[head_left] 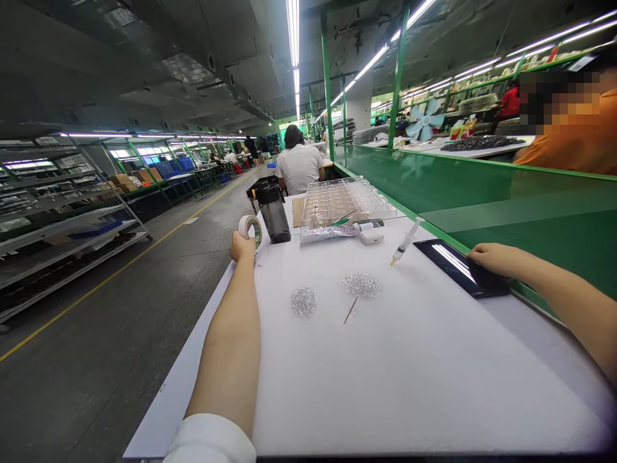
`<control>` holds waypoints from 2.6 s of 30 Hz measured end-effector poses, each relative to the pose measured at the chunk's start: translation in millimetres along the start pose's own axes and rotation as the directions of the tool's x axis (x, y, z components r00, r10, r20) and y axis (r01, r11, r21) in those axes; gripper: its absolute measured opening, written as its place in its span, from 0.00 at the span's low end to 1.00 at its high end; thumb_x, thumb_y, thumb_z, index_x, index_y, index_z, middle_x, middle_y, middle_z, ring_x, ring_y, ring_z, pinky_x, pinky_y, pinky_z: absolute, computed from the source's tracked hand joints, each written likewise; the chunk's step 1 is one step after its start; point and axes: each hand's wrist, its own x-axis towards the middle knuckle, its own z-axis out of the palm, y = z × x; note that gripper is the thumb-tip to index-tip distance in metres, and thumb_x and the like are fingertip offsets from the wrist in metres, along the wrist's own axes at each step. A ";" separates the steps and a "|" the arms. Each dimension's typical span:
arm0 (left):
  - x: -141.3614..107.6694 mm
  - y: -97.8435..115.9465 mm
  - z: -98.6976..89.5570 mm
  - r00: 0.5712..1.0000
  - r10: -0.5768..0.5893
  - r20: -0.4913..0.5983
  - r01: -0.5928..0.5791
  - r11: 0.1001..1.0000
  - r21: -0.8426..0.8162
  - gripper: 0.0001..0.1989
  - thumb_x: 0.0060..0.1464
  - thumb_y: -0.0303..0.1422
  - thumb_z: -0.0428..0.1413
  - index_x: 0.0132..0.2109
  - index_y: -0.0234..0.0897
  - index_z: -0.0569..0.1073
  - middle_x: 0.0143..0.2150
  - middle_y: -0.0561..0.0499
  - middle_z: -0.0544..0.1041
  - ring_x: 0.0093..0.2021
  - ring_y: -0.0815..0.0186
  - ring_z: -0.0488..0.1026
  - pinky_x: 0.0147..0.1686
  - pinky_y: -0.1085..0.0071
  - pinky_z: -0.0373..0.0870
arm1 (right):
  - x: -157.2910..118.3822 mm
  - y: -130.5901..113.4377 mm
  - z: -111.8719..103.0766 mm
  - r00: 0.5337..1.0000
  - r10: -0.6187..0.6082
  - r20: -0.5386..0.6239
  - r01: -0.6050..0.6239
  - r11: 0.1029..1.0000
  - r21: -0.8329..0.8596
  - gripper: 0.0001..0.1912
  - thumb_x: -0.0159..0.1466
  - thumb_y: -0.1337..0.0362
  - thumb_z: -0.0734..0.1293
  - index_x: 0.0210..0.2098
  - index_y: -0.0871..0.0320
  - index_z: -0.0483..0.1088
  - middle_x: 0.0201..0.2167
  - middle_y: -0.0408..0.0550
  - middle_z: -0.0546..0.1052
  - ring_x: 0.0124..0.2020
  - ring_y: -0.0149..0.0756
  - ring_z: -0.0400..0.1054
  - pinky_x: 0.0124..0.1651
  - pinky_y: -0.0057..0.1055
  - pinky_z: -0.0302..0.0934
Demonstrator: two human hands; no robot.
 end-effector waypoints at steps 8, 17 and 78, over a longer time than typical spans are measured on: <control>2.2 0.2 4.6 1.000 -0.001 0.024 0.001 1.000 0.022 0.16 0.69 0.30 0.71 0.58 0.43 0.77 0.67 0.34 0.87 0.71 0.41 0.85 0.70 0.51 0.82 | 0.3 1.8 -1.1 1.000 -0.010 0.011 0.010 1.000 0.007 0.16 0.79 0.57 0.64 0.35 0.52 0.73 0.37 0.57 0.82 0.36 0.49 0.77 0.32 0.38 0.71; 3.0 0.1 4.7 0.999 0.000 -0.033 0.000 1.000 -0.010 0.13 0.70 0.29 0.68 0.57 0.47 0.78 0.65 0.39 0.88 0.69 0.43 0.87 0.68 0.51 0.83 | -5.4 -1.0 -2.6 1.000 0.004 0.016 -0.004 0.999 0.036 0.16 0.80 0.58 0.64 0.34 0.52 0.73 0.36 0.55 0.81 0.36 0.48 0.77 0.32 0.38 0.70; 2.4 -3.0 4.7 0.998 -0.039 -0.040 0.038 0.999 -0.029 0.20 0.70 0.32 0.69 0.65 0.46 0.76 0.70 0.36 0.85 0.71 0.41 0.85 0.70 0.50 0.83 | -0.2 3.6 -1.2 1.000 0.001 0.007 -0.001 0.999 0.048 0.11 0.71 0.54 0.68 0.35 0.50 0.70 0.34 0.56 0.81 0.35 0.52 0.78 0.34 0.40 0.71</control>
